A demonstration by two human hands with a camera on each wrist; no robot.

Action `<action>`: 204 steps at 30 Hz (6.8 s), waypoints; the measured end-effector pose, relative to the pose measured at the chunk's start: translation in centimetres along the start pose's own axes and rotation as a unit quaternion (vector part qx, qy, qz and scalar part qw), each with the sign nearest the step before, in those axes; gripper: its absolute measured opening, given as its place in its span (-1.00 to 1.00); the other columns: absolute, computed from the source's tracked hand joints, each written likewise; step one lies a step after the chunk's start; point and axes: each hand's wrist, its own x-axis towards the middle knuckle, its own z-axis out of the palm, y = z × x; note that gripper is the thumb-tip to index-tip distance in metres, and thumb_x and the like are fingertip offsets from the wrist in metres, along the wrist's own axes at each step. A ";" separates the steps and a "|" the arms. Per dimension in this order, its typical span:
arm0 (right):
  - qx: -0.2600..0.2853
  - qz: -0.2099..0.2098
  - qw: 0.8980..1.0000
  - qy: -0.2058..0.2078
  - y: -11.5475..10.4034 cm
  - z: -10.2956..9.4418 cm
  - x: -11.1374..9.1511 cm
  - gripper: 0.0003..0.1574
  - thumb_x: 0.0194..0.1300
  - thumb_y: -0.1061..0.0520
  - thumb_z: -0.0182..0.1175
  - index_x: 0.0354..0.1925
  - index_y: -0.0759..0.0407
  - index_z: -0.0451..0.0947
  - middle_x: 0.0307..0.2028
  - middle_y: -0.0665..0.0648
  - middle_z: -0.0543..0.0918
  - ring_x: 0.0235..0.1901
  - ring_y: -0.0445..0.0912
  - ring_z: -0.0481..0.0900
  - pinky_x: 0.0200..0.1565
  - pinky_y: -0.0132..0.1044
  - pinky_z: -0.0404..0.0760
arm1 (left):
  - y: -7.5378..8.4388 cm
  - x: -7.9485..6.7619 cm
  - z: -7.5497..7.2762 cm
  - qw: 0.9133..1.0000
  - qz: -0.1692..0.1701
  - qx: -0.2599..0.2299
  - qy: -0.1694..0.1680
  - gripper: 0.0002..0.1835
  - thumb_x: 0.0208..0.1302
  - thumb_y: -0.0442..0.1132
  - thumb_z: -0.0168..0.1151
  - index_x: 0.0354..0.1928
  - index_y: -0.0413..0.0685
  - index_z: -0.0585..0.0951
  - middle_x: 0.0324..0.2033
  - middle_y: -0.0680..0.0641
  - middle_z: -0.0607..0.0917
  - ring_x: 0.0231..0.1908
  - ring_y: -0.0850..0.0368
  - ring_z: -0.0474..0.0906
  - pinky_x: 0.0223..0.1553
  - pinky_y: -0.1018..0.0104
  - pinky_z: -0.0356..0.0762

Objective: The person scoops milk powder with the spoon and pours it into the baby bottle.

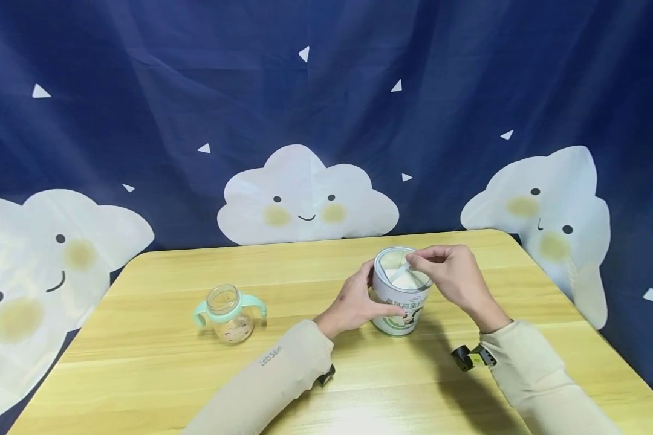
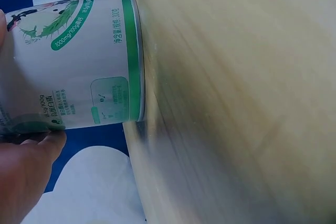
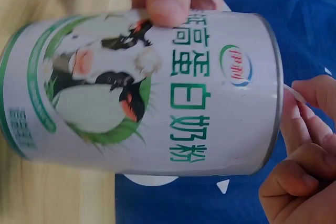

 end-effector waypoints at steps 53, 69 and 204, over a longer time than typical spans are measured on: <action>0.359 0.180 0.916 0.007 3.8 -2.8 0.0 -0.75 0.33 0.22 0.32 -0.51 0.07 0.72 -0.52 -0.10 0.73 -0.59 -0.33 0.41 -0.51 -0.53 0.52 | -0.1 -0.1 -0.2 1.000 0.005 0.023 -0.012 0.12 -0.15 -0.04 0.70 0.46 0.05 0.25 0.20 0.17 0.52 0.15 0.32 0.44 0.21 0.37 0.44; 0.410 0.159 0.898 0.003 3.0 -3.2 0.7 -0.70 0.38 0.28 0.23 -0.49 0.11 0.72 -0.52 -0.05 0.73 -0.60 -0.30 0.42 -0.52 -0.50 0.52 | 0.5 -0.6 -2.0 0.999 -0.042 0.000 -0.021 0.24 -0.11 -0.05 0.68 0.55 -0.09 0.09 0.48 -0.03 0.23 0.42 0.11 0.23 0.37 0.32 0.28; 0.437 0.166 0.881 -0.073 -11.9 15.4 4.9 -0.77 0.33 0.33 0.19 -0.49 0.21 0.60 -0.60 -0.02 0.66 -0.63 -0.24 0.33 -0.61 -0.49 0.28 | -4.6 -13.6 -23.2 0.988 -0.065 0.121 0.071 -0.12 -0.21 -0.15 0.72 0.21 -0.22 0.49 0.08 -0.12 0.66 0.12 -0.08 0.56 0.20 -0.03 0.45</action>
